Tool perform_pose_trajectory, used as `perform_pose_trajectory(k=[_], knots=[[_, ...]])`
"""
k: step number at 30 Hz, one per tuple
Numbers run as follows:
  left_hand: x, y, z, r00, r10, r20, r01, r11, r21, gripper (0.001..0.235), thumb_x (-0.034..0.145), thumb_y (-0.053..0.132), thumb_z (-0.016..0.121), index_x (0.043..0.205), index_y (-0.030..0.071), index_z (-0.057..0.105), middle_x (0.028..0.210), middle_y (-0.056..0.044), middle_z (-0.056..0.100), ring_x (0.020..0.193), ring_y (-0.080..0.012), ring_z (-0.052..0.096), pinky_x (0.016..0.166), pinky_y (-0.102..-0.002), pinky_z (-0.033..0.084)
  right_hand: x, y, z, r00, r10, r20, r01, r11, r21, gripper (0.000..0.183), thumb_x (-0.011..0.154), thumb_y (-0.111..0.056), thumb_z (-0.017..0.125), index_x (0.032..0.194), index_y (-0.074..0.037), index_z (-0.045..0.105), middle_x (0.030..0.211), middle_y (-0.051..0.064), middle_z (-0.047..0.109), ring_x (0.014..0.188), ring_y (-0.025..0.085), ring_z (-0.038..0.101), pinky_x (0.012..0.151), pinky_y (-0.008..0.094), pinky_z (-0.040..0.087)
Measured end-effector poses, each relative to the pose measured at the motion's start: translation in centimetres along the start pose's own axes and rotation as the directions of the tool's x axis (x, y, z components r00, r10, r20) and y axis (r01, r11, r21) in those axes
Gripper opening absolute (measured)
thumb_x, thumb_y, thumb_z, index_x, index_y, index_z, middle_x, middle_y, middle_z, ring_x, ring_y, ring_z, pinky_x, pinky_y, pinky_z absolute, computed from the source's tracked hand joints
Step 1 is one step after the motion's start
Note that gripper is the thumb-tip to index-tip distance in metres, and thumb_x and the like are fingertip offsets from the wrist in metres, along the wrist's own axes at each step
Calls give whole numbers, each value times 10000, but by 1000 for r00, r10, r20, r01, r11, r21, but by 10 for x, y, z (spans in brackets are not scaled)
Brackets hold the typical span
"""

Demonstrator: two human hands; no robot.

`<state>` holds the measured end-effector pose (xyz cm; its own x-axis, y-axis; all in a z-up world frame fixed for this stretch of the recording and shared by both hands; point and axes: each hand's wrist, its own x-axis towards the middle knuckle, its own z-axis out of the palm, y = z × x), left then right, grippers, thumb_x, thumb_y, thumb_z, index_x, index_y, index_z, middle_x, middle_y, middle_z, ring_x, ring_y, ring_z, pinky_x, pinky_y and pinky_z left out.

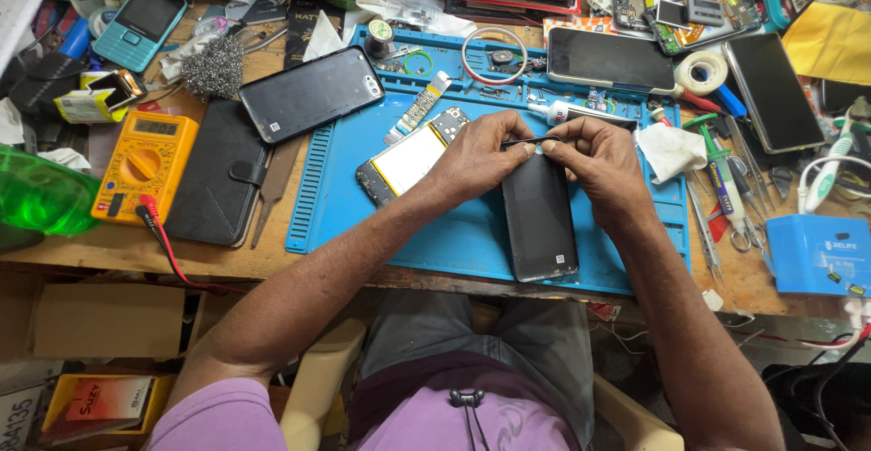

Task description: The person repairs a smartphone by prying open the back cover with a metal tool, applying adhesive around the camera module area, and reattaching the back cover. The person handles the phone, adhesive tube, and metal prying tool throughout the process.

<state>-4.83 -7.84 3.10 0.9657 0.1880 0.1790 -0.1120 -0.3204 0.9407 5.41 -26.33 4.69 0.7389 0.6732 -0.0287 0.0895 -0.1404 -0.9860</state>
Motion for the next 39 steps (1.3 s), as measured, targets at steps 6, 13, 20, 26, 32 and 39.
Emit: perform_pose_trajectory(k=[6,13,20,26,32,39], knots=[[-2,5,-5,985,-148,89,158,980,-121,251,935,247,666,1080,43,692,854,-42,722,736,-107,657,590,-287,523,-14,-18,5,996,-67,-56,62,993,-101,256,979,-134,732,1210,-26,712,864,4,669,740,39,579,644,191,453],[-5,5,-8,984,-122,128,156,938,-310,319,1017,319,573,1133,28,630,964,-45,687,830,-109,705,658,-297,646,-60,-51,25,840,-525,138,397,421,-816,457,943,-272,771,1342,-75,669,1287,204,652,1097,374,684,902,428,556],[-8,6,-7,984,-127,121,162,925,-344,370,1011,359,570,1138,13,602,963,-74,668,807,-137,710,637,-319,651,-68,-65,47,927,-342,152,292,409,-864,821,814,-458,811,1466,-49,526,1300,241,561,1103,414,641,895,491,541],[-8,14,-14,975,-192,109,220,891,-398,482,1060,468,494,1075,4,624,869,-72,617,714,-122,640,590,-287,619,-65,-56,40,959,-256,123,264,641,-721,777,803,-330,740,1479,-20,517,1260,264,587,1053,407,657,886,476,551],[-14,27,-19,990,140,-7,-130,897,-423,330,1039,334,621,1139,23,661,992,-46,680,848,-73,636,707,-235,558,-73,-48,20,968,-148,203,-40,708,705,759,990,-383,547,1474,196,464,1298,409,597,1043,393,678,919,441,577],[-20,26,-15,982,64,178,60,789,-612,210,993,173,690,1090,-13,688,867,-12,669,720,-72,596,647,-238,520,-89,-22,52,978,-106,179,-140,306,942,782,995,-371,545,1516,188,380,1311,418,554,1062,430,670,904,444,608]])
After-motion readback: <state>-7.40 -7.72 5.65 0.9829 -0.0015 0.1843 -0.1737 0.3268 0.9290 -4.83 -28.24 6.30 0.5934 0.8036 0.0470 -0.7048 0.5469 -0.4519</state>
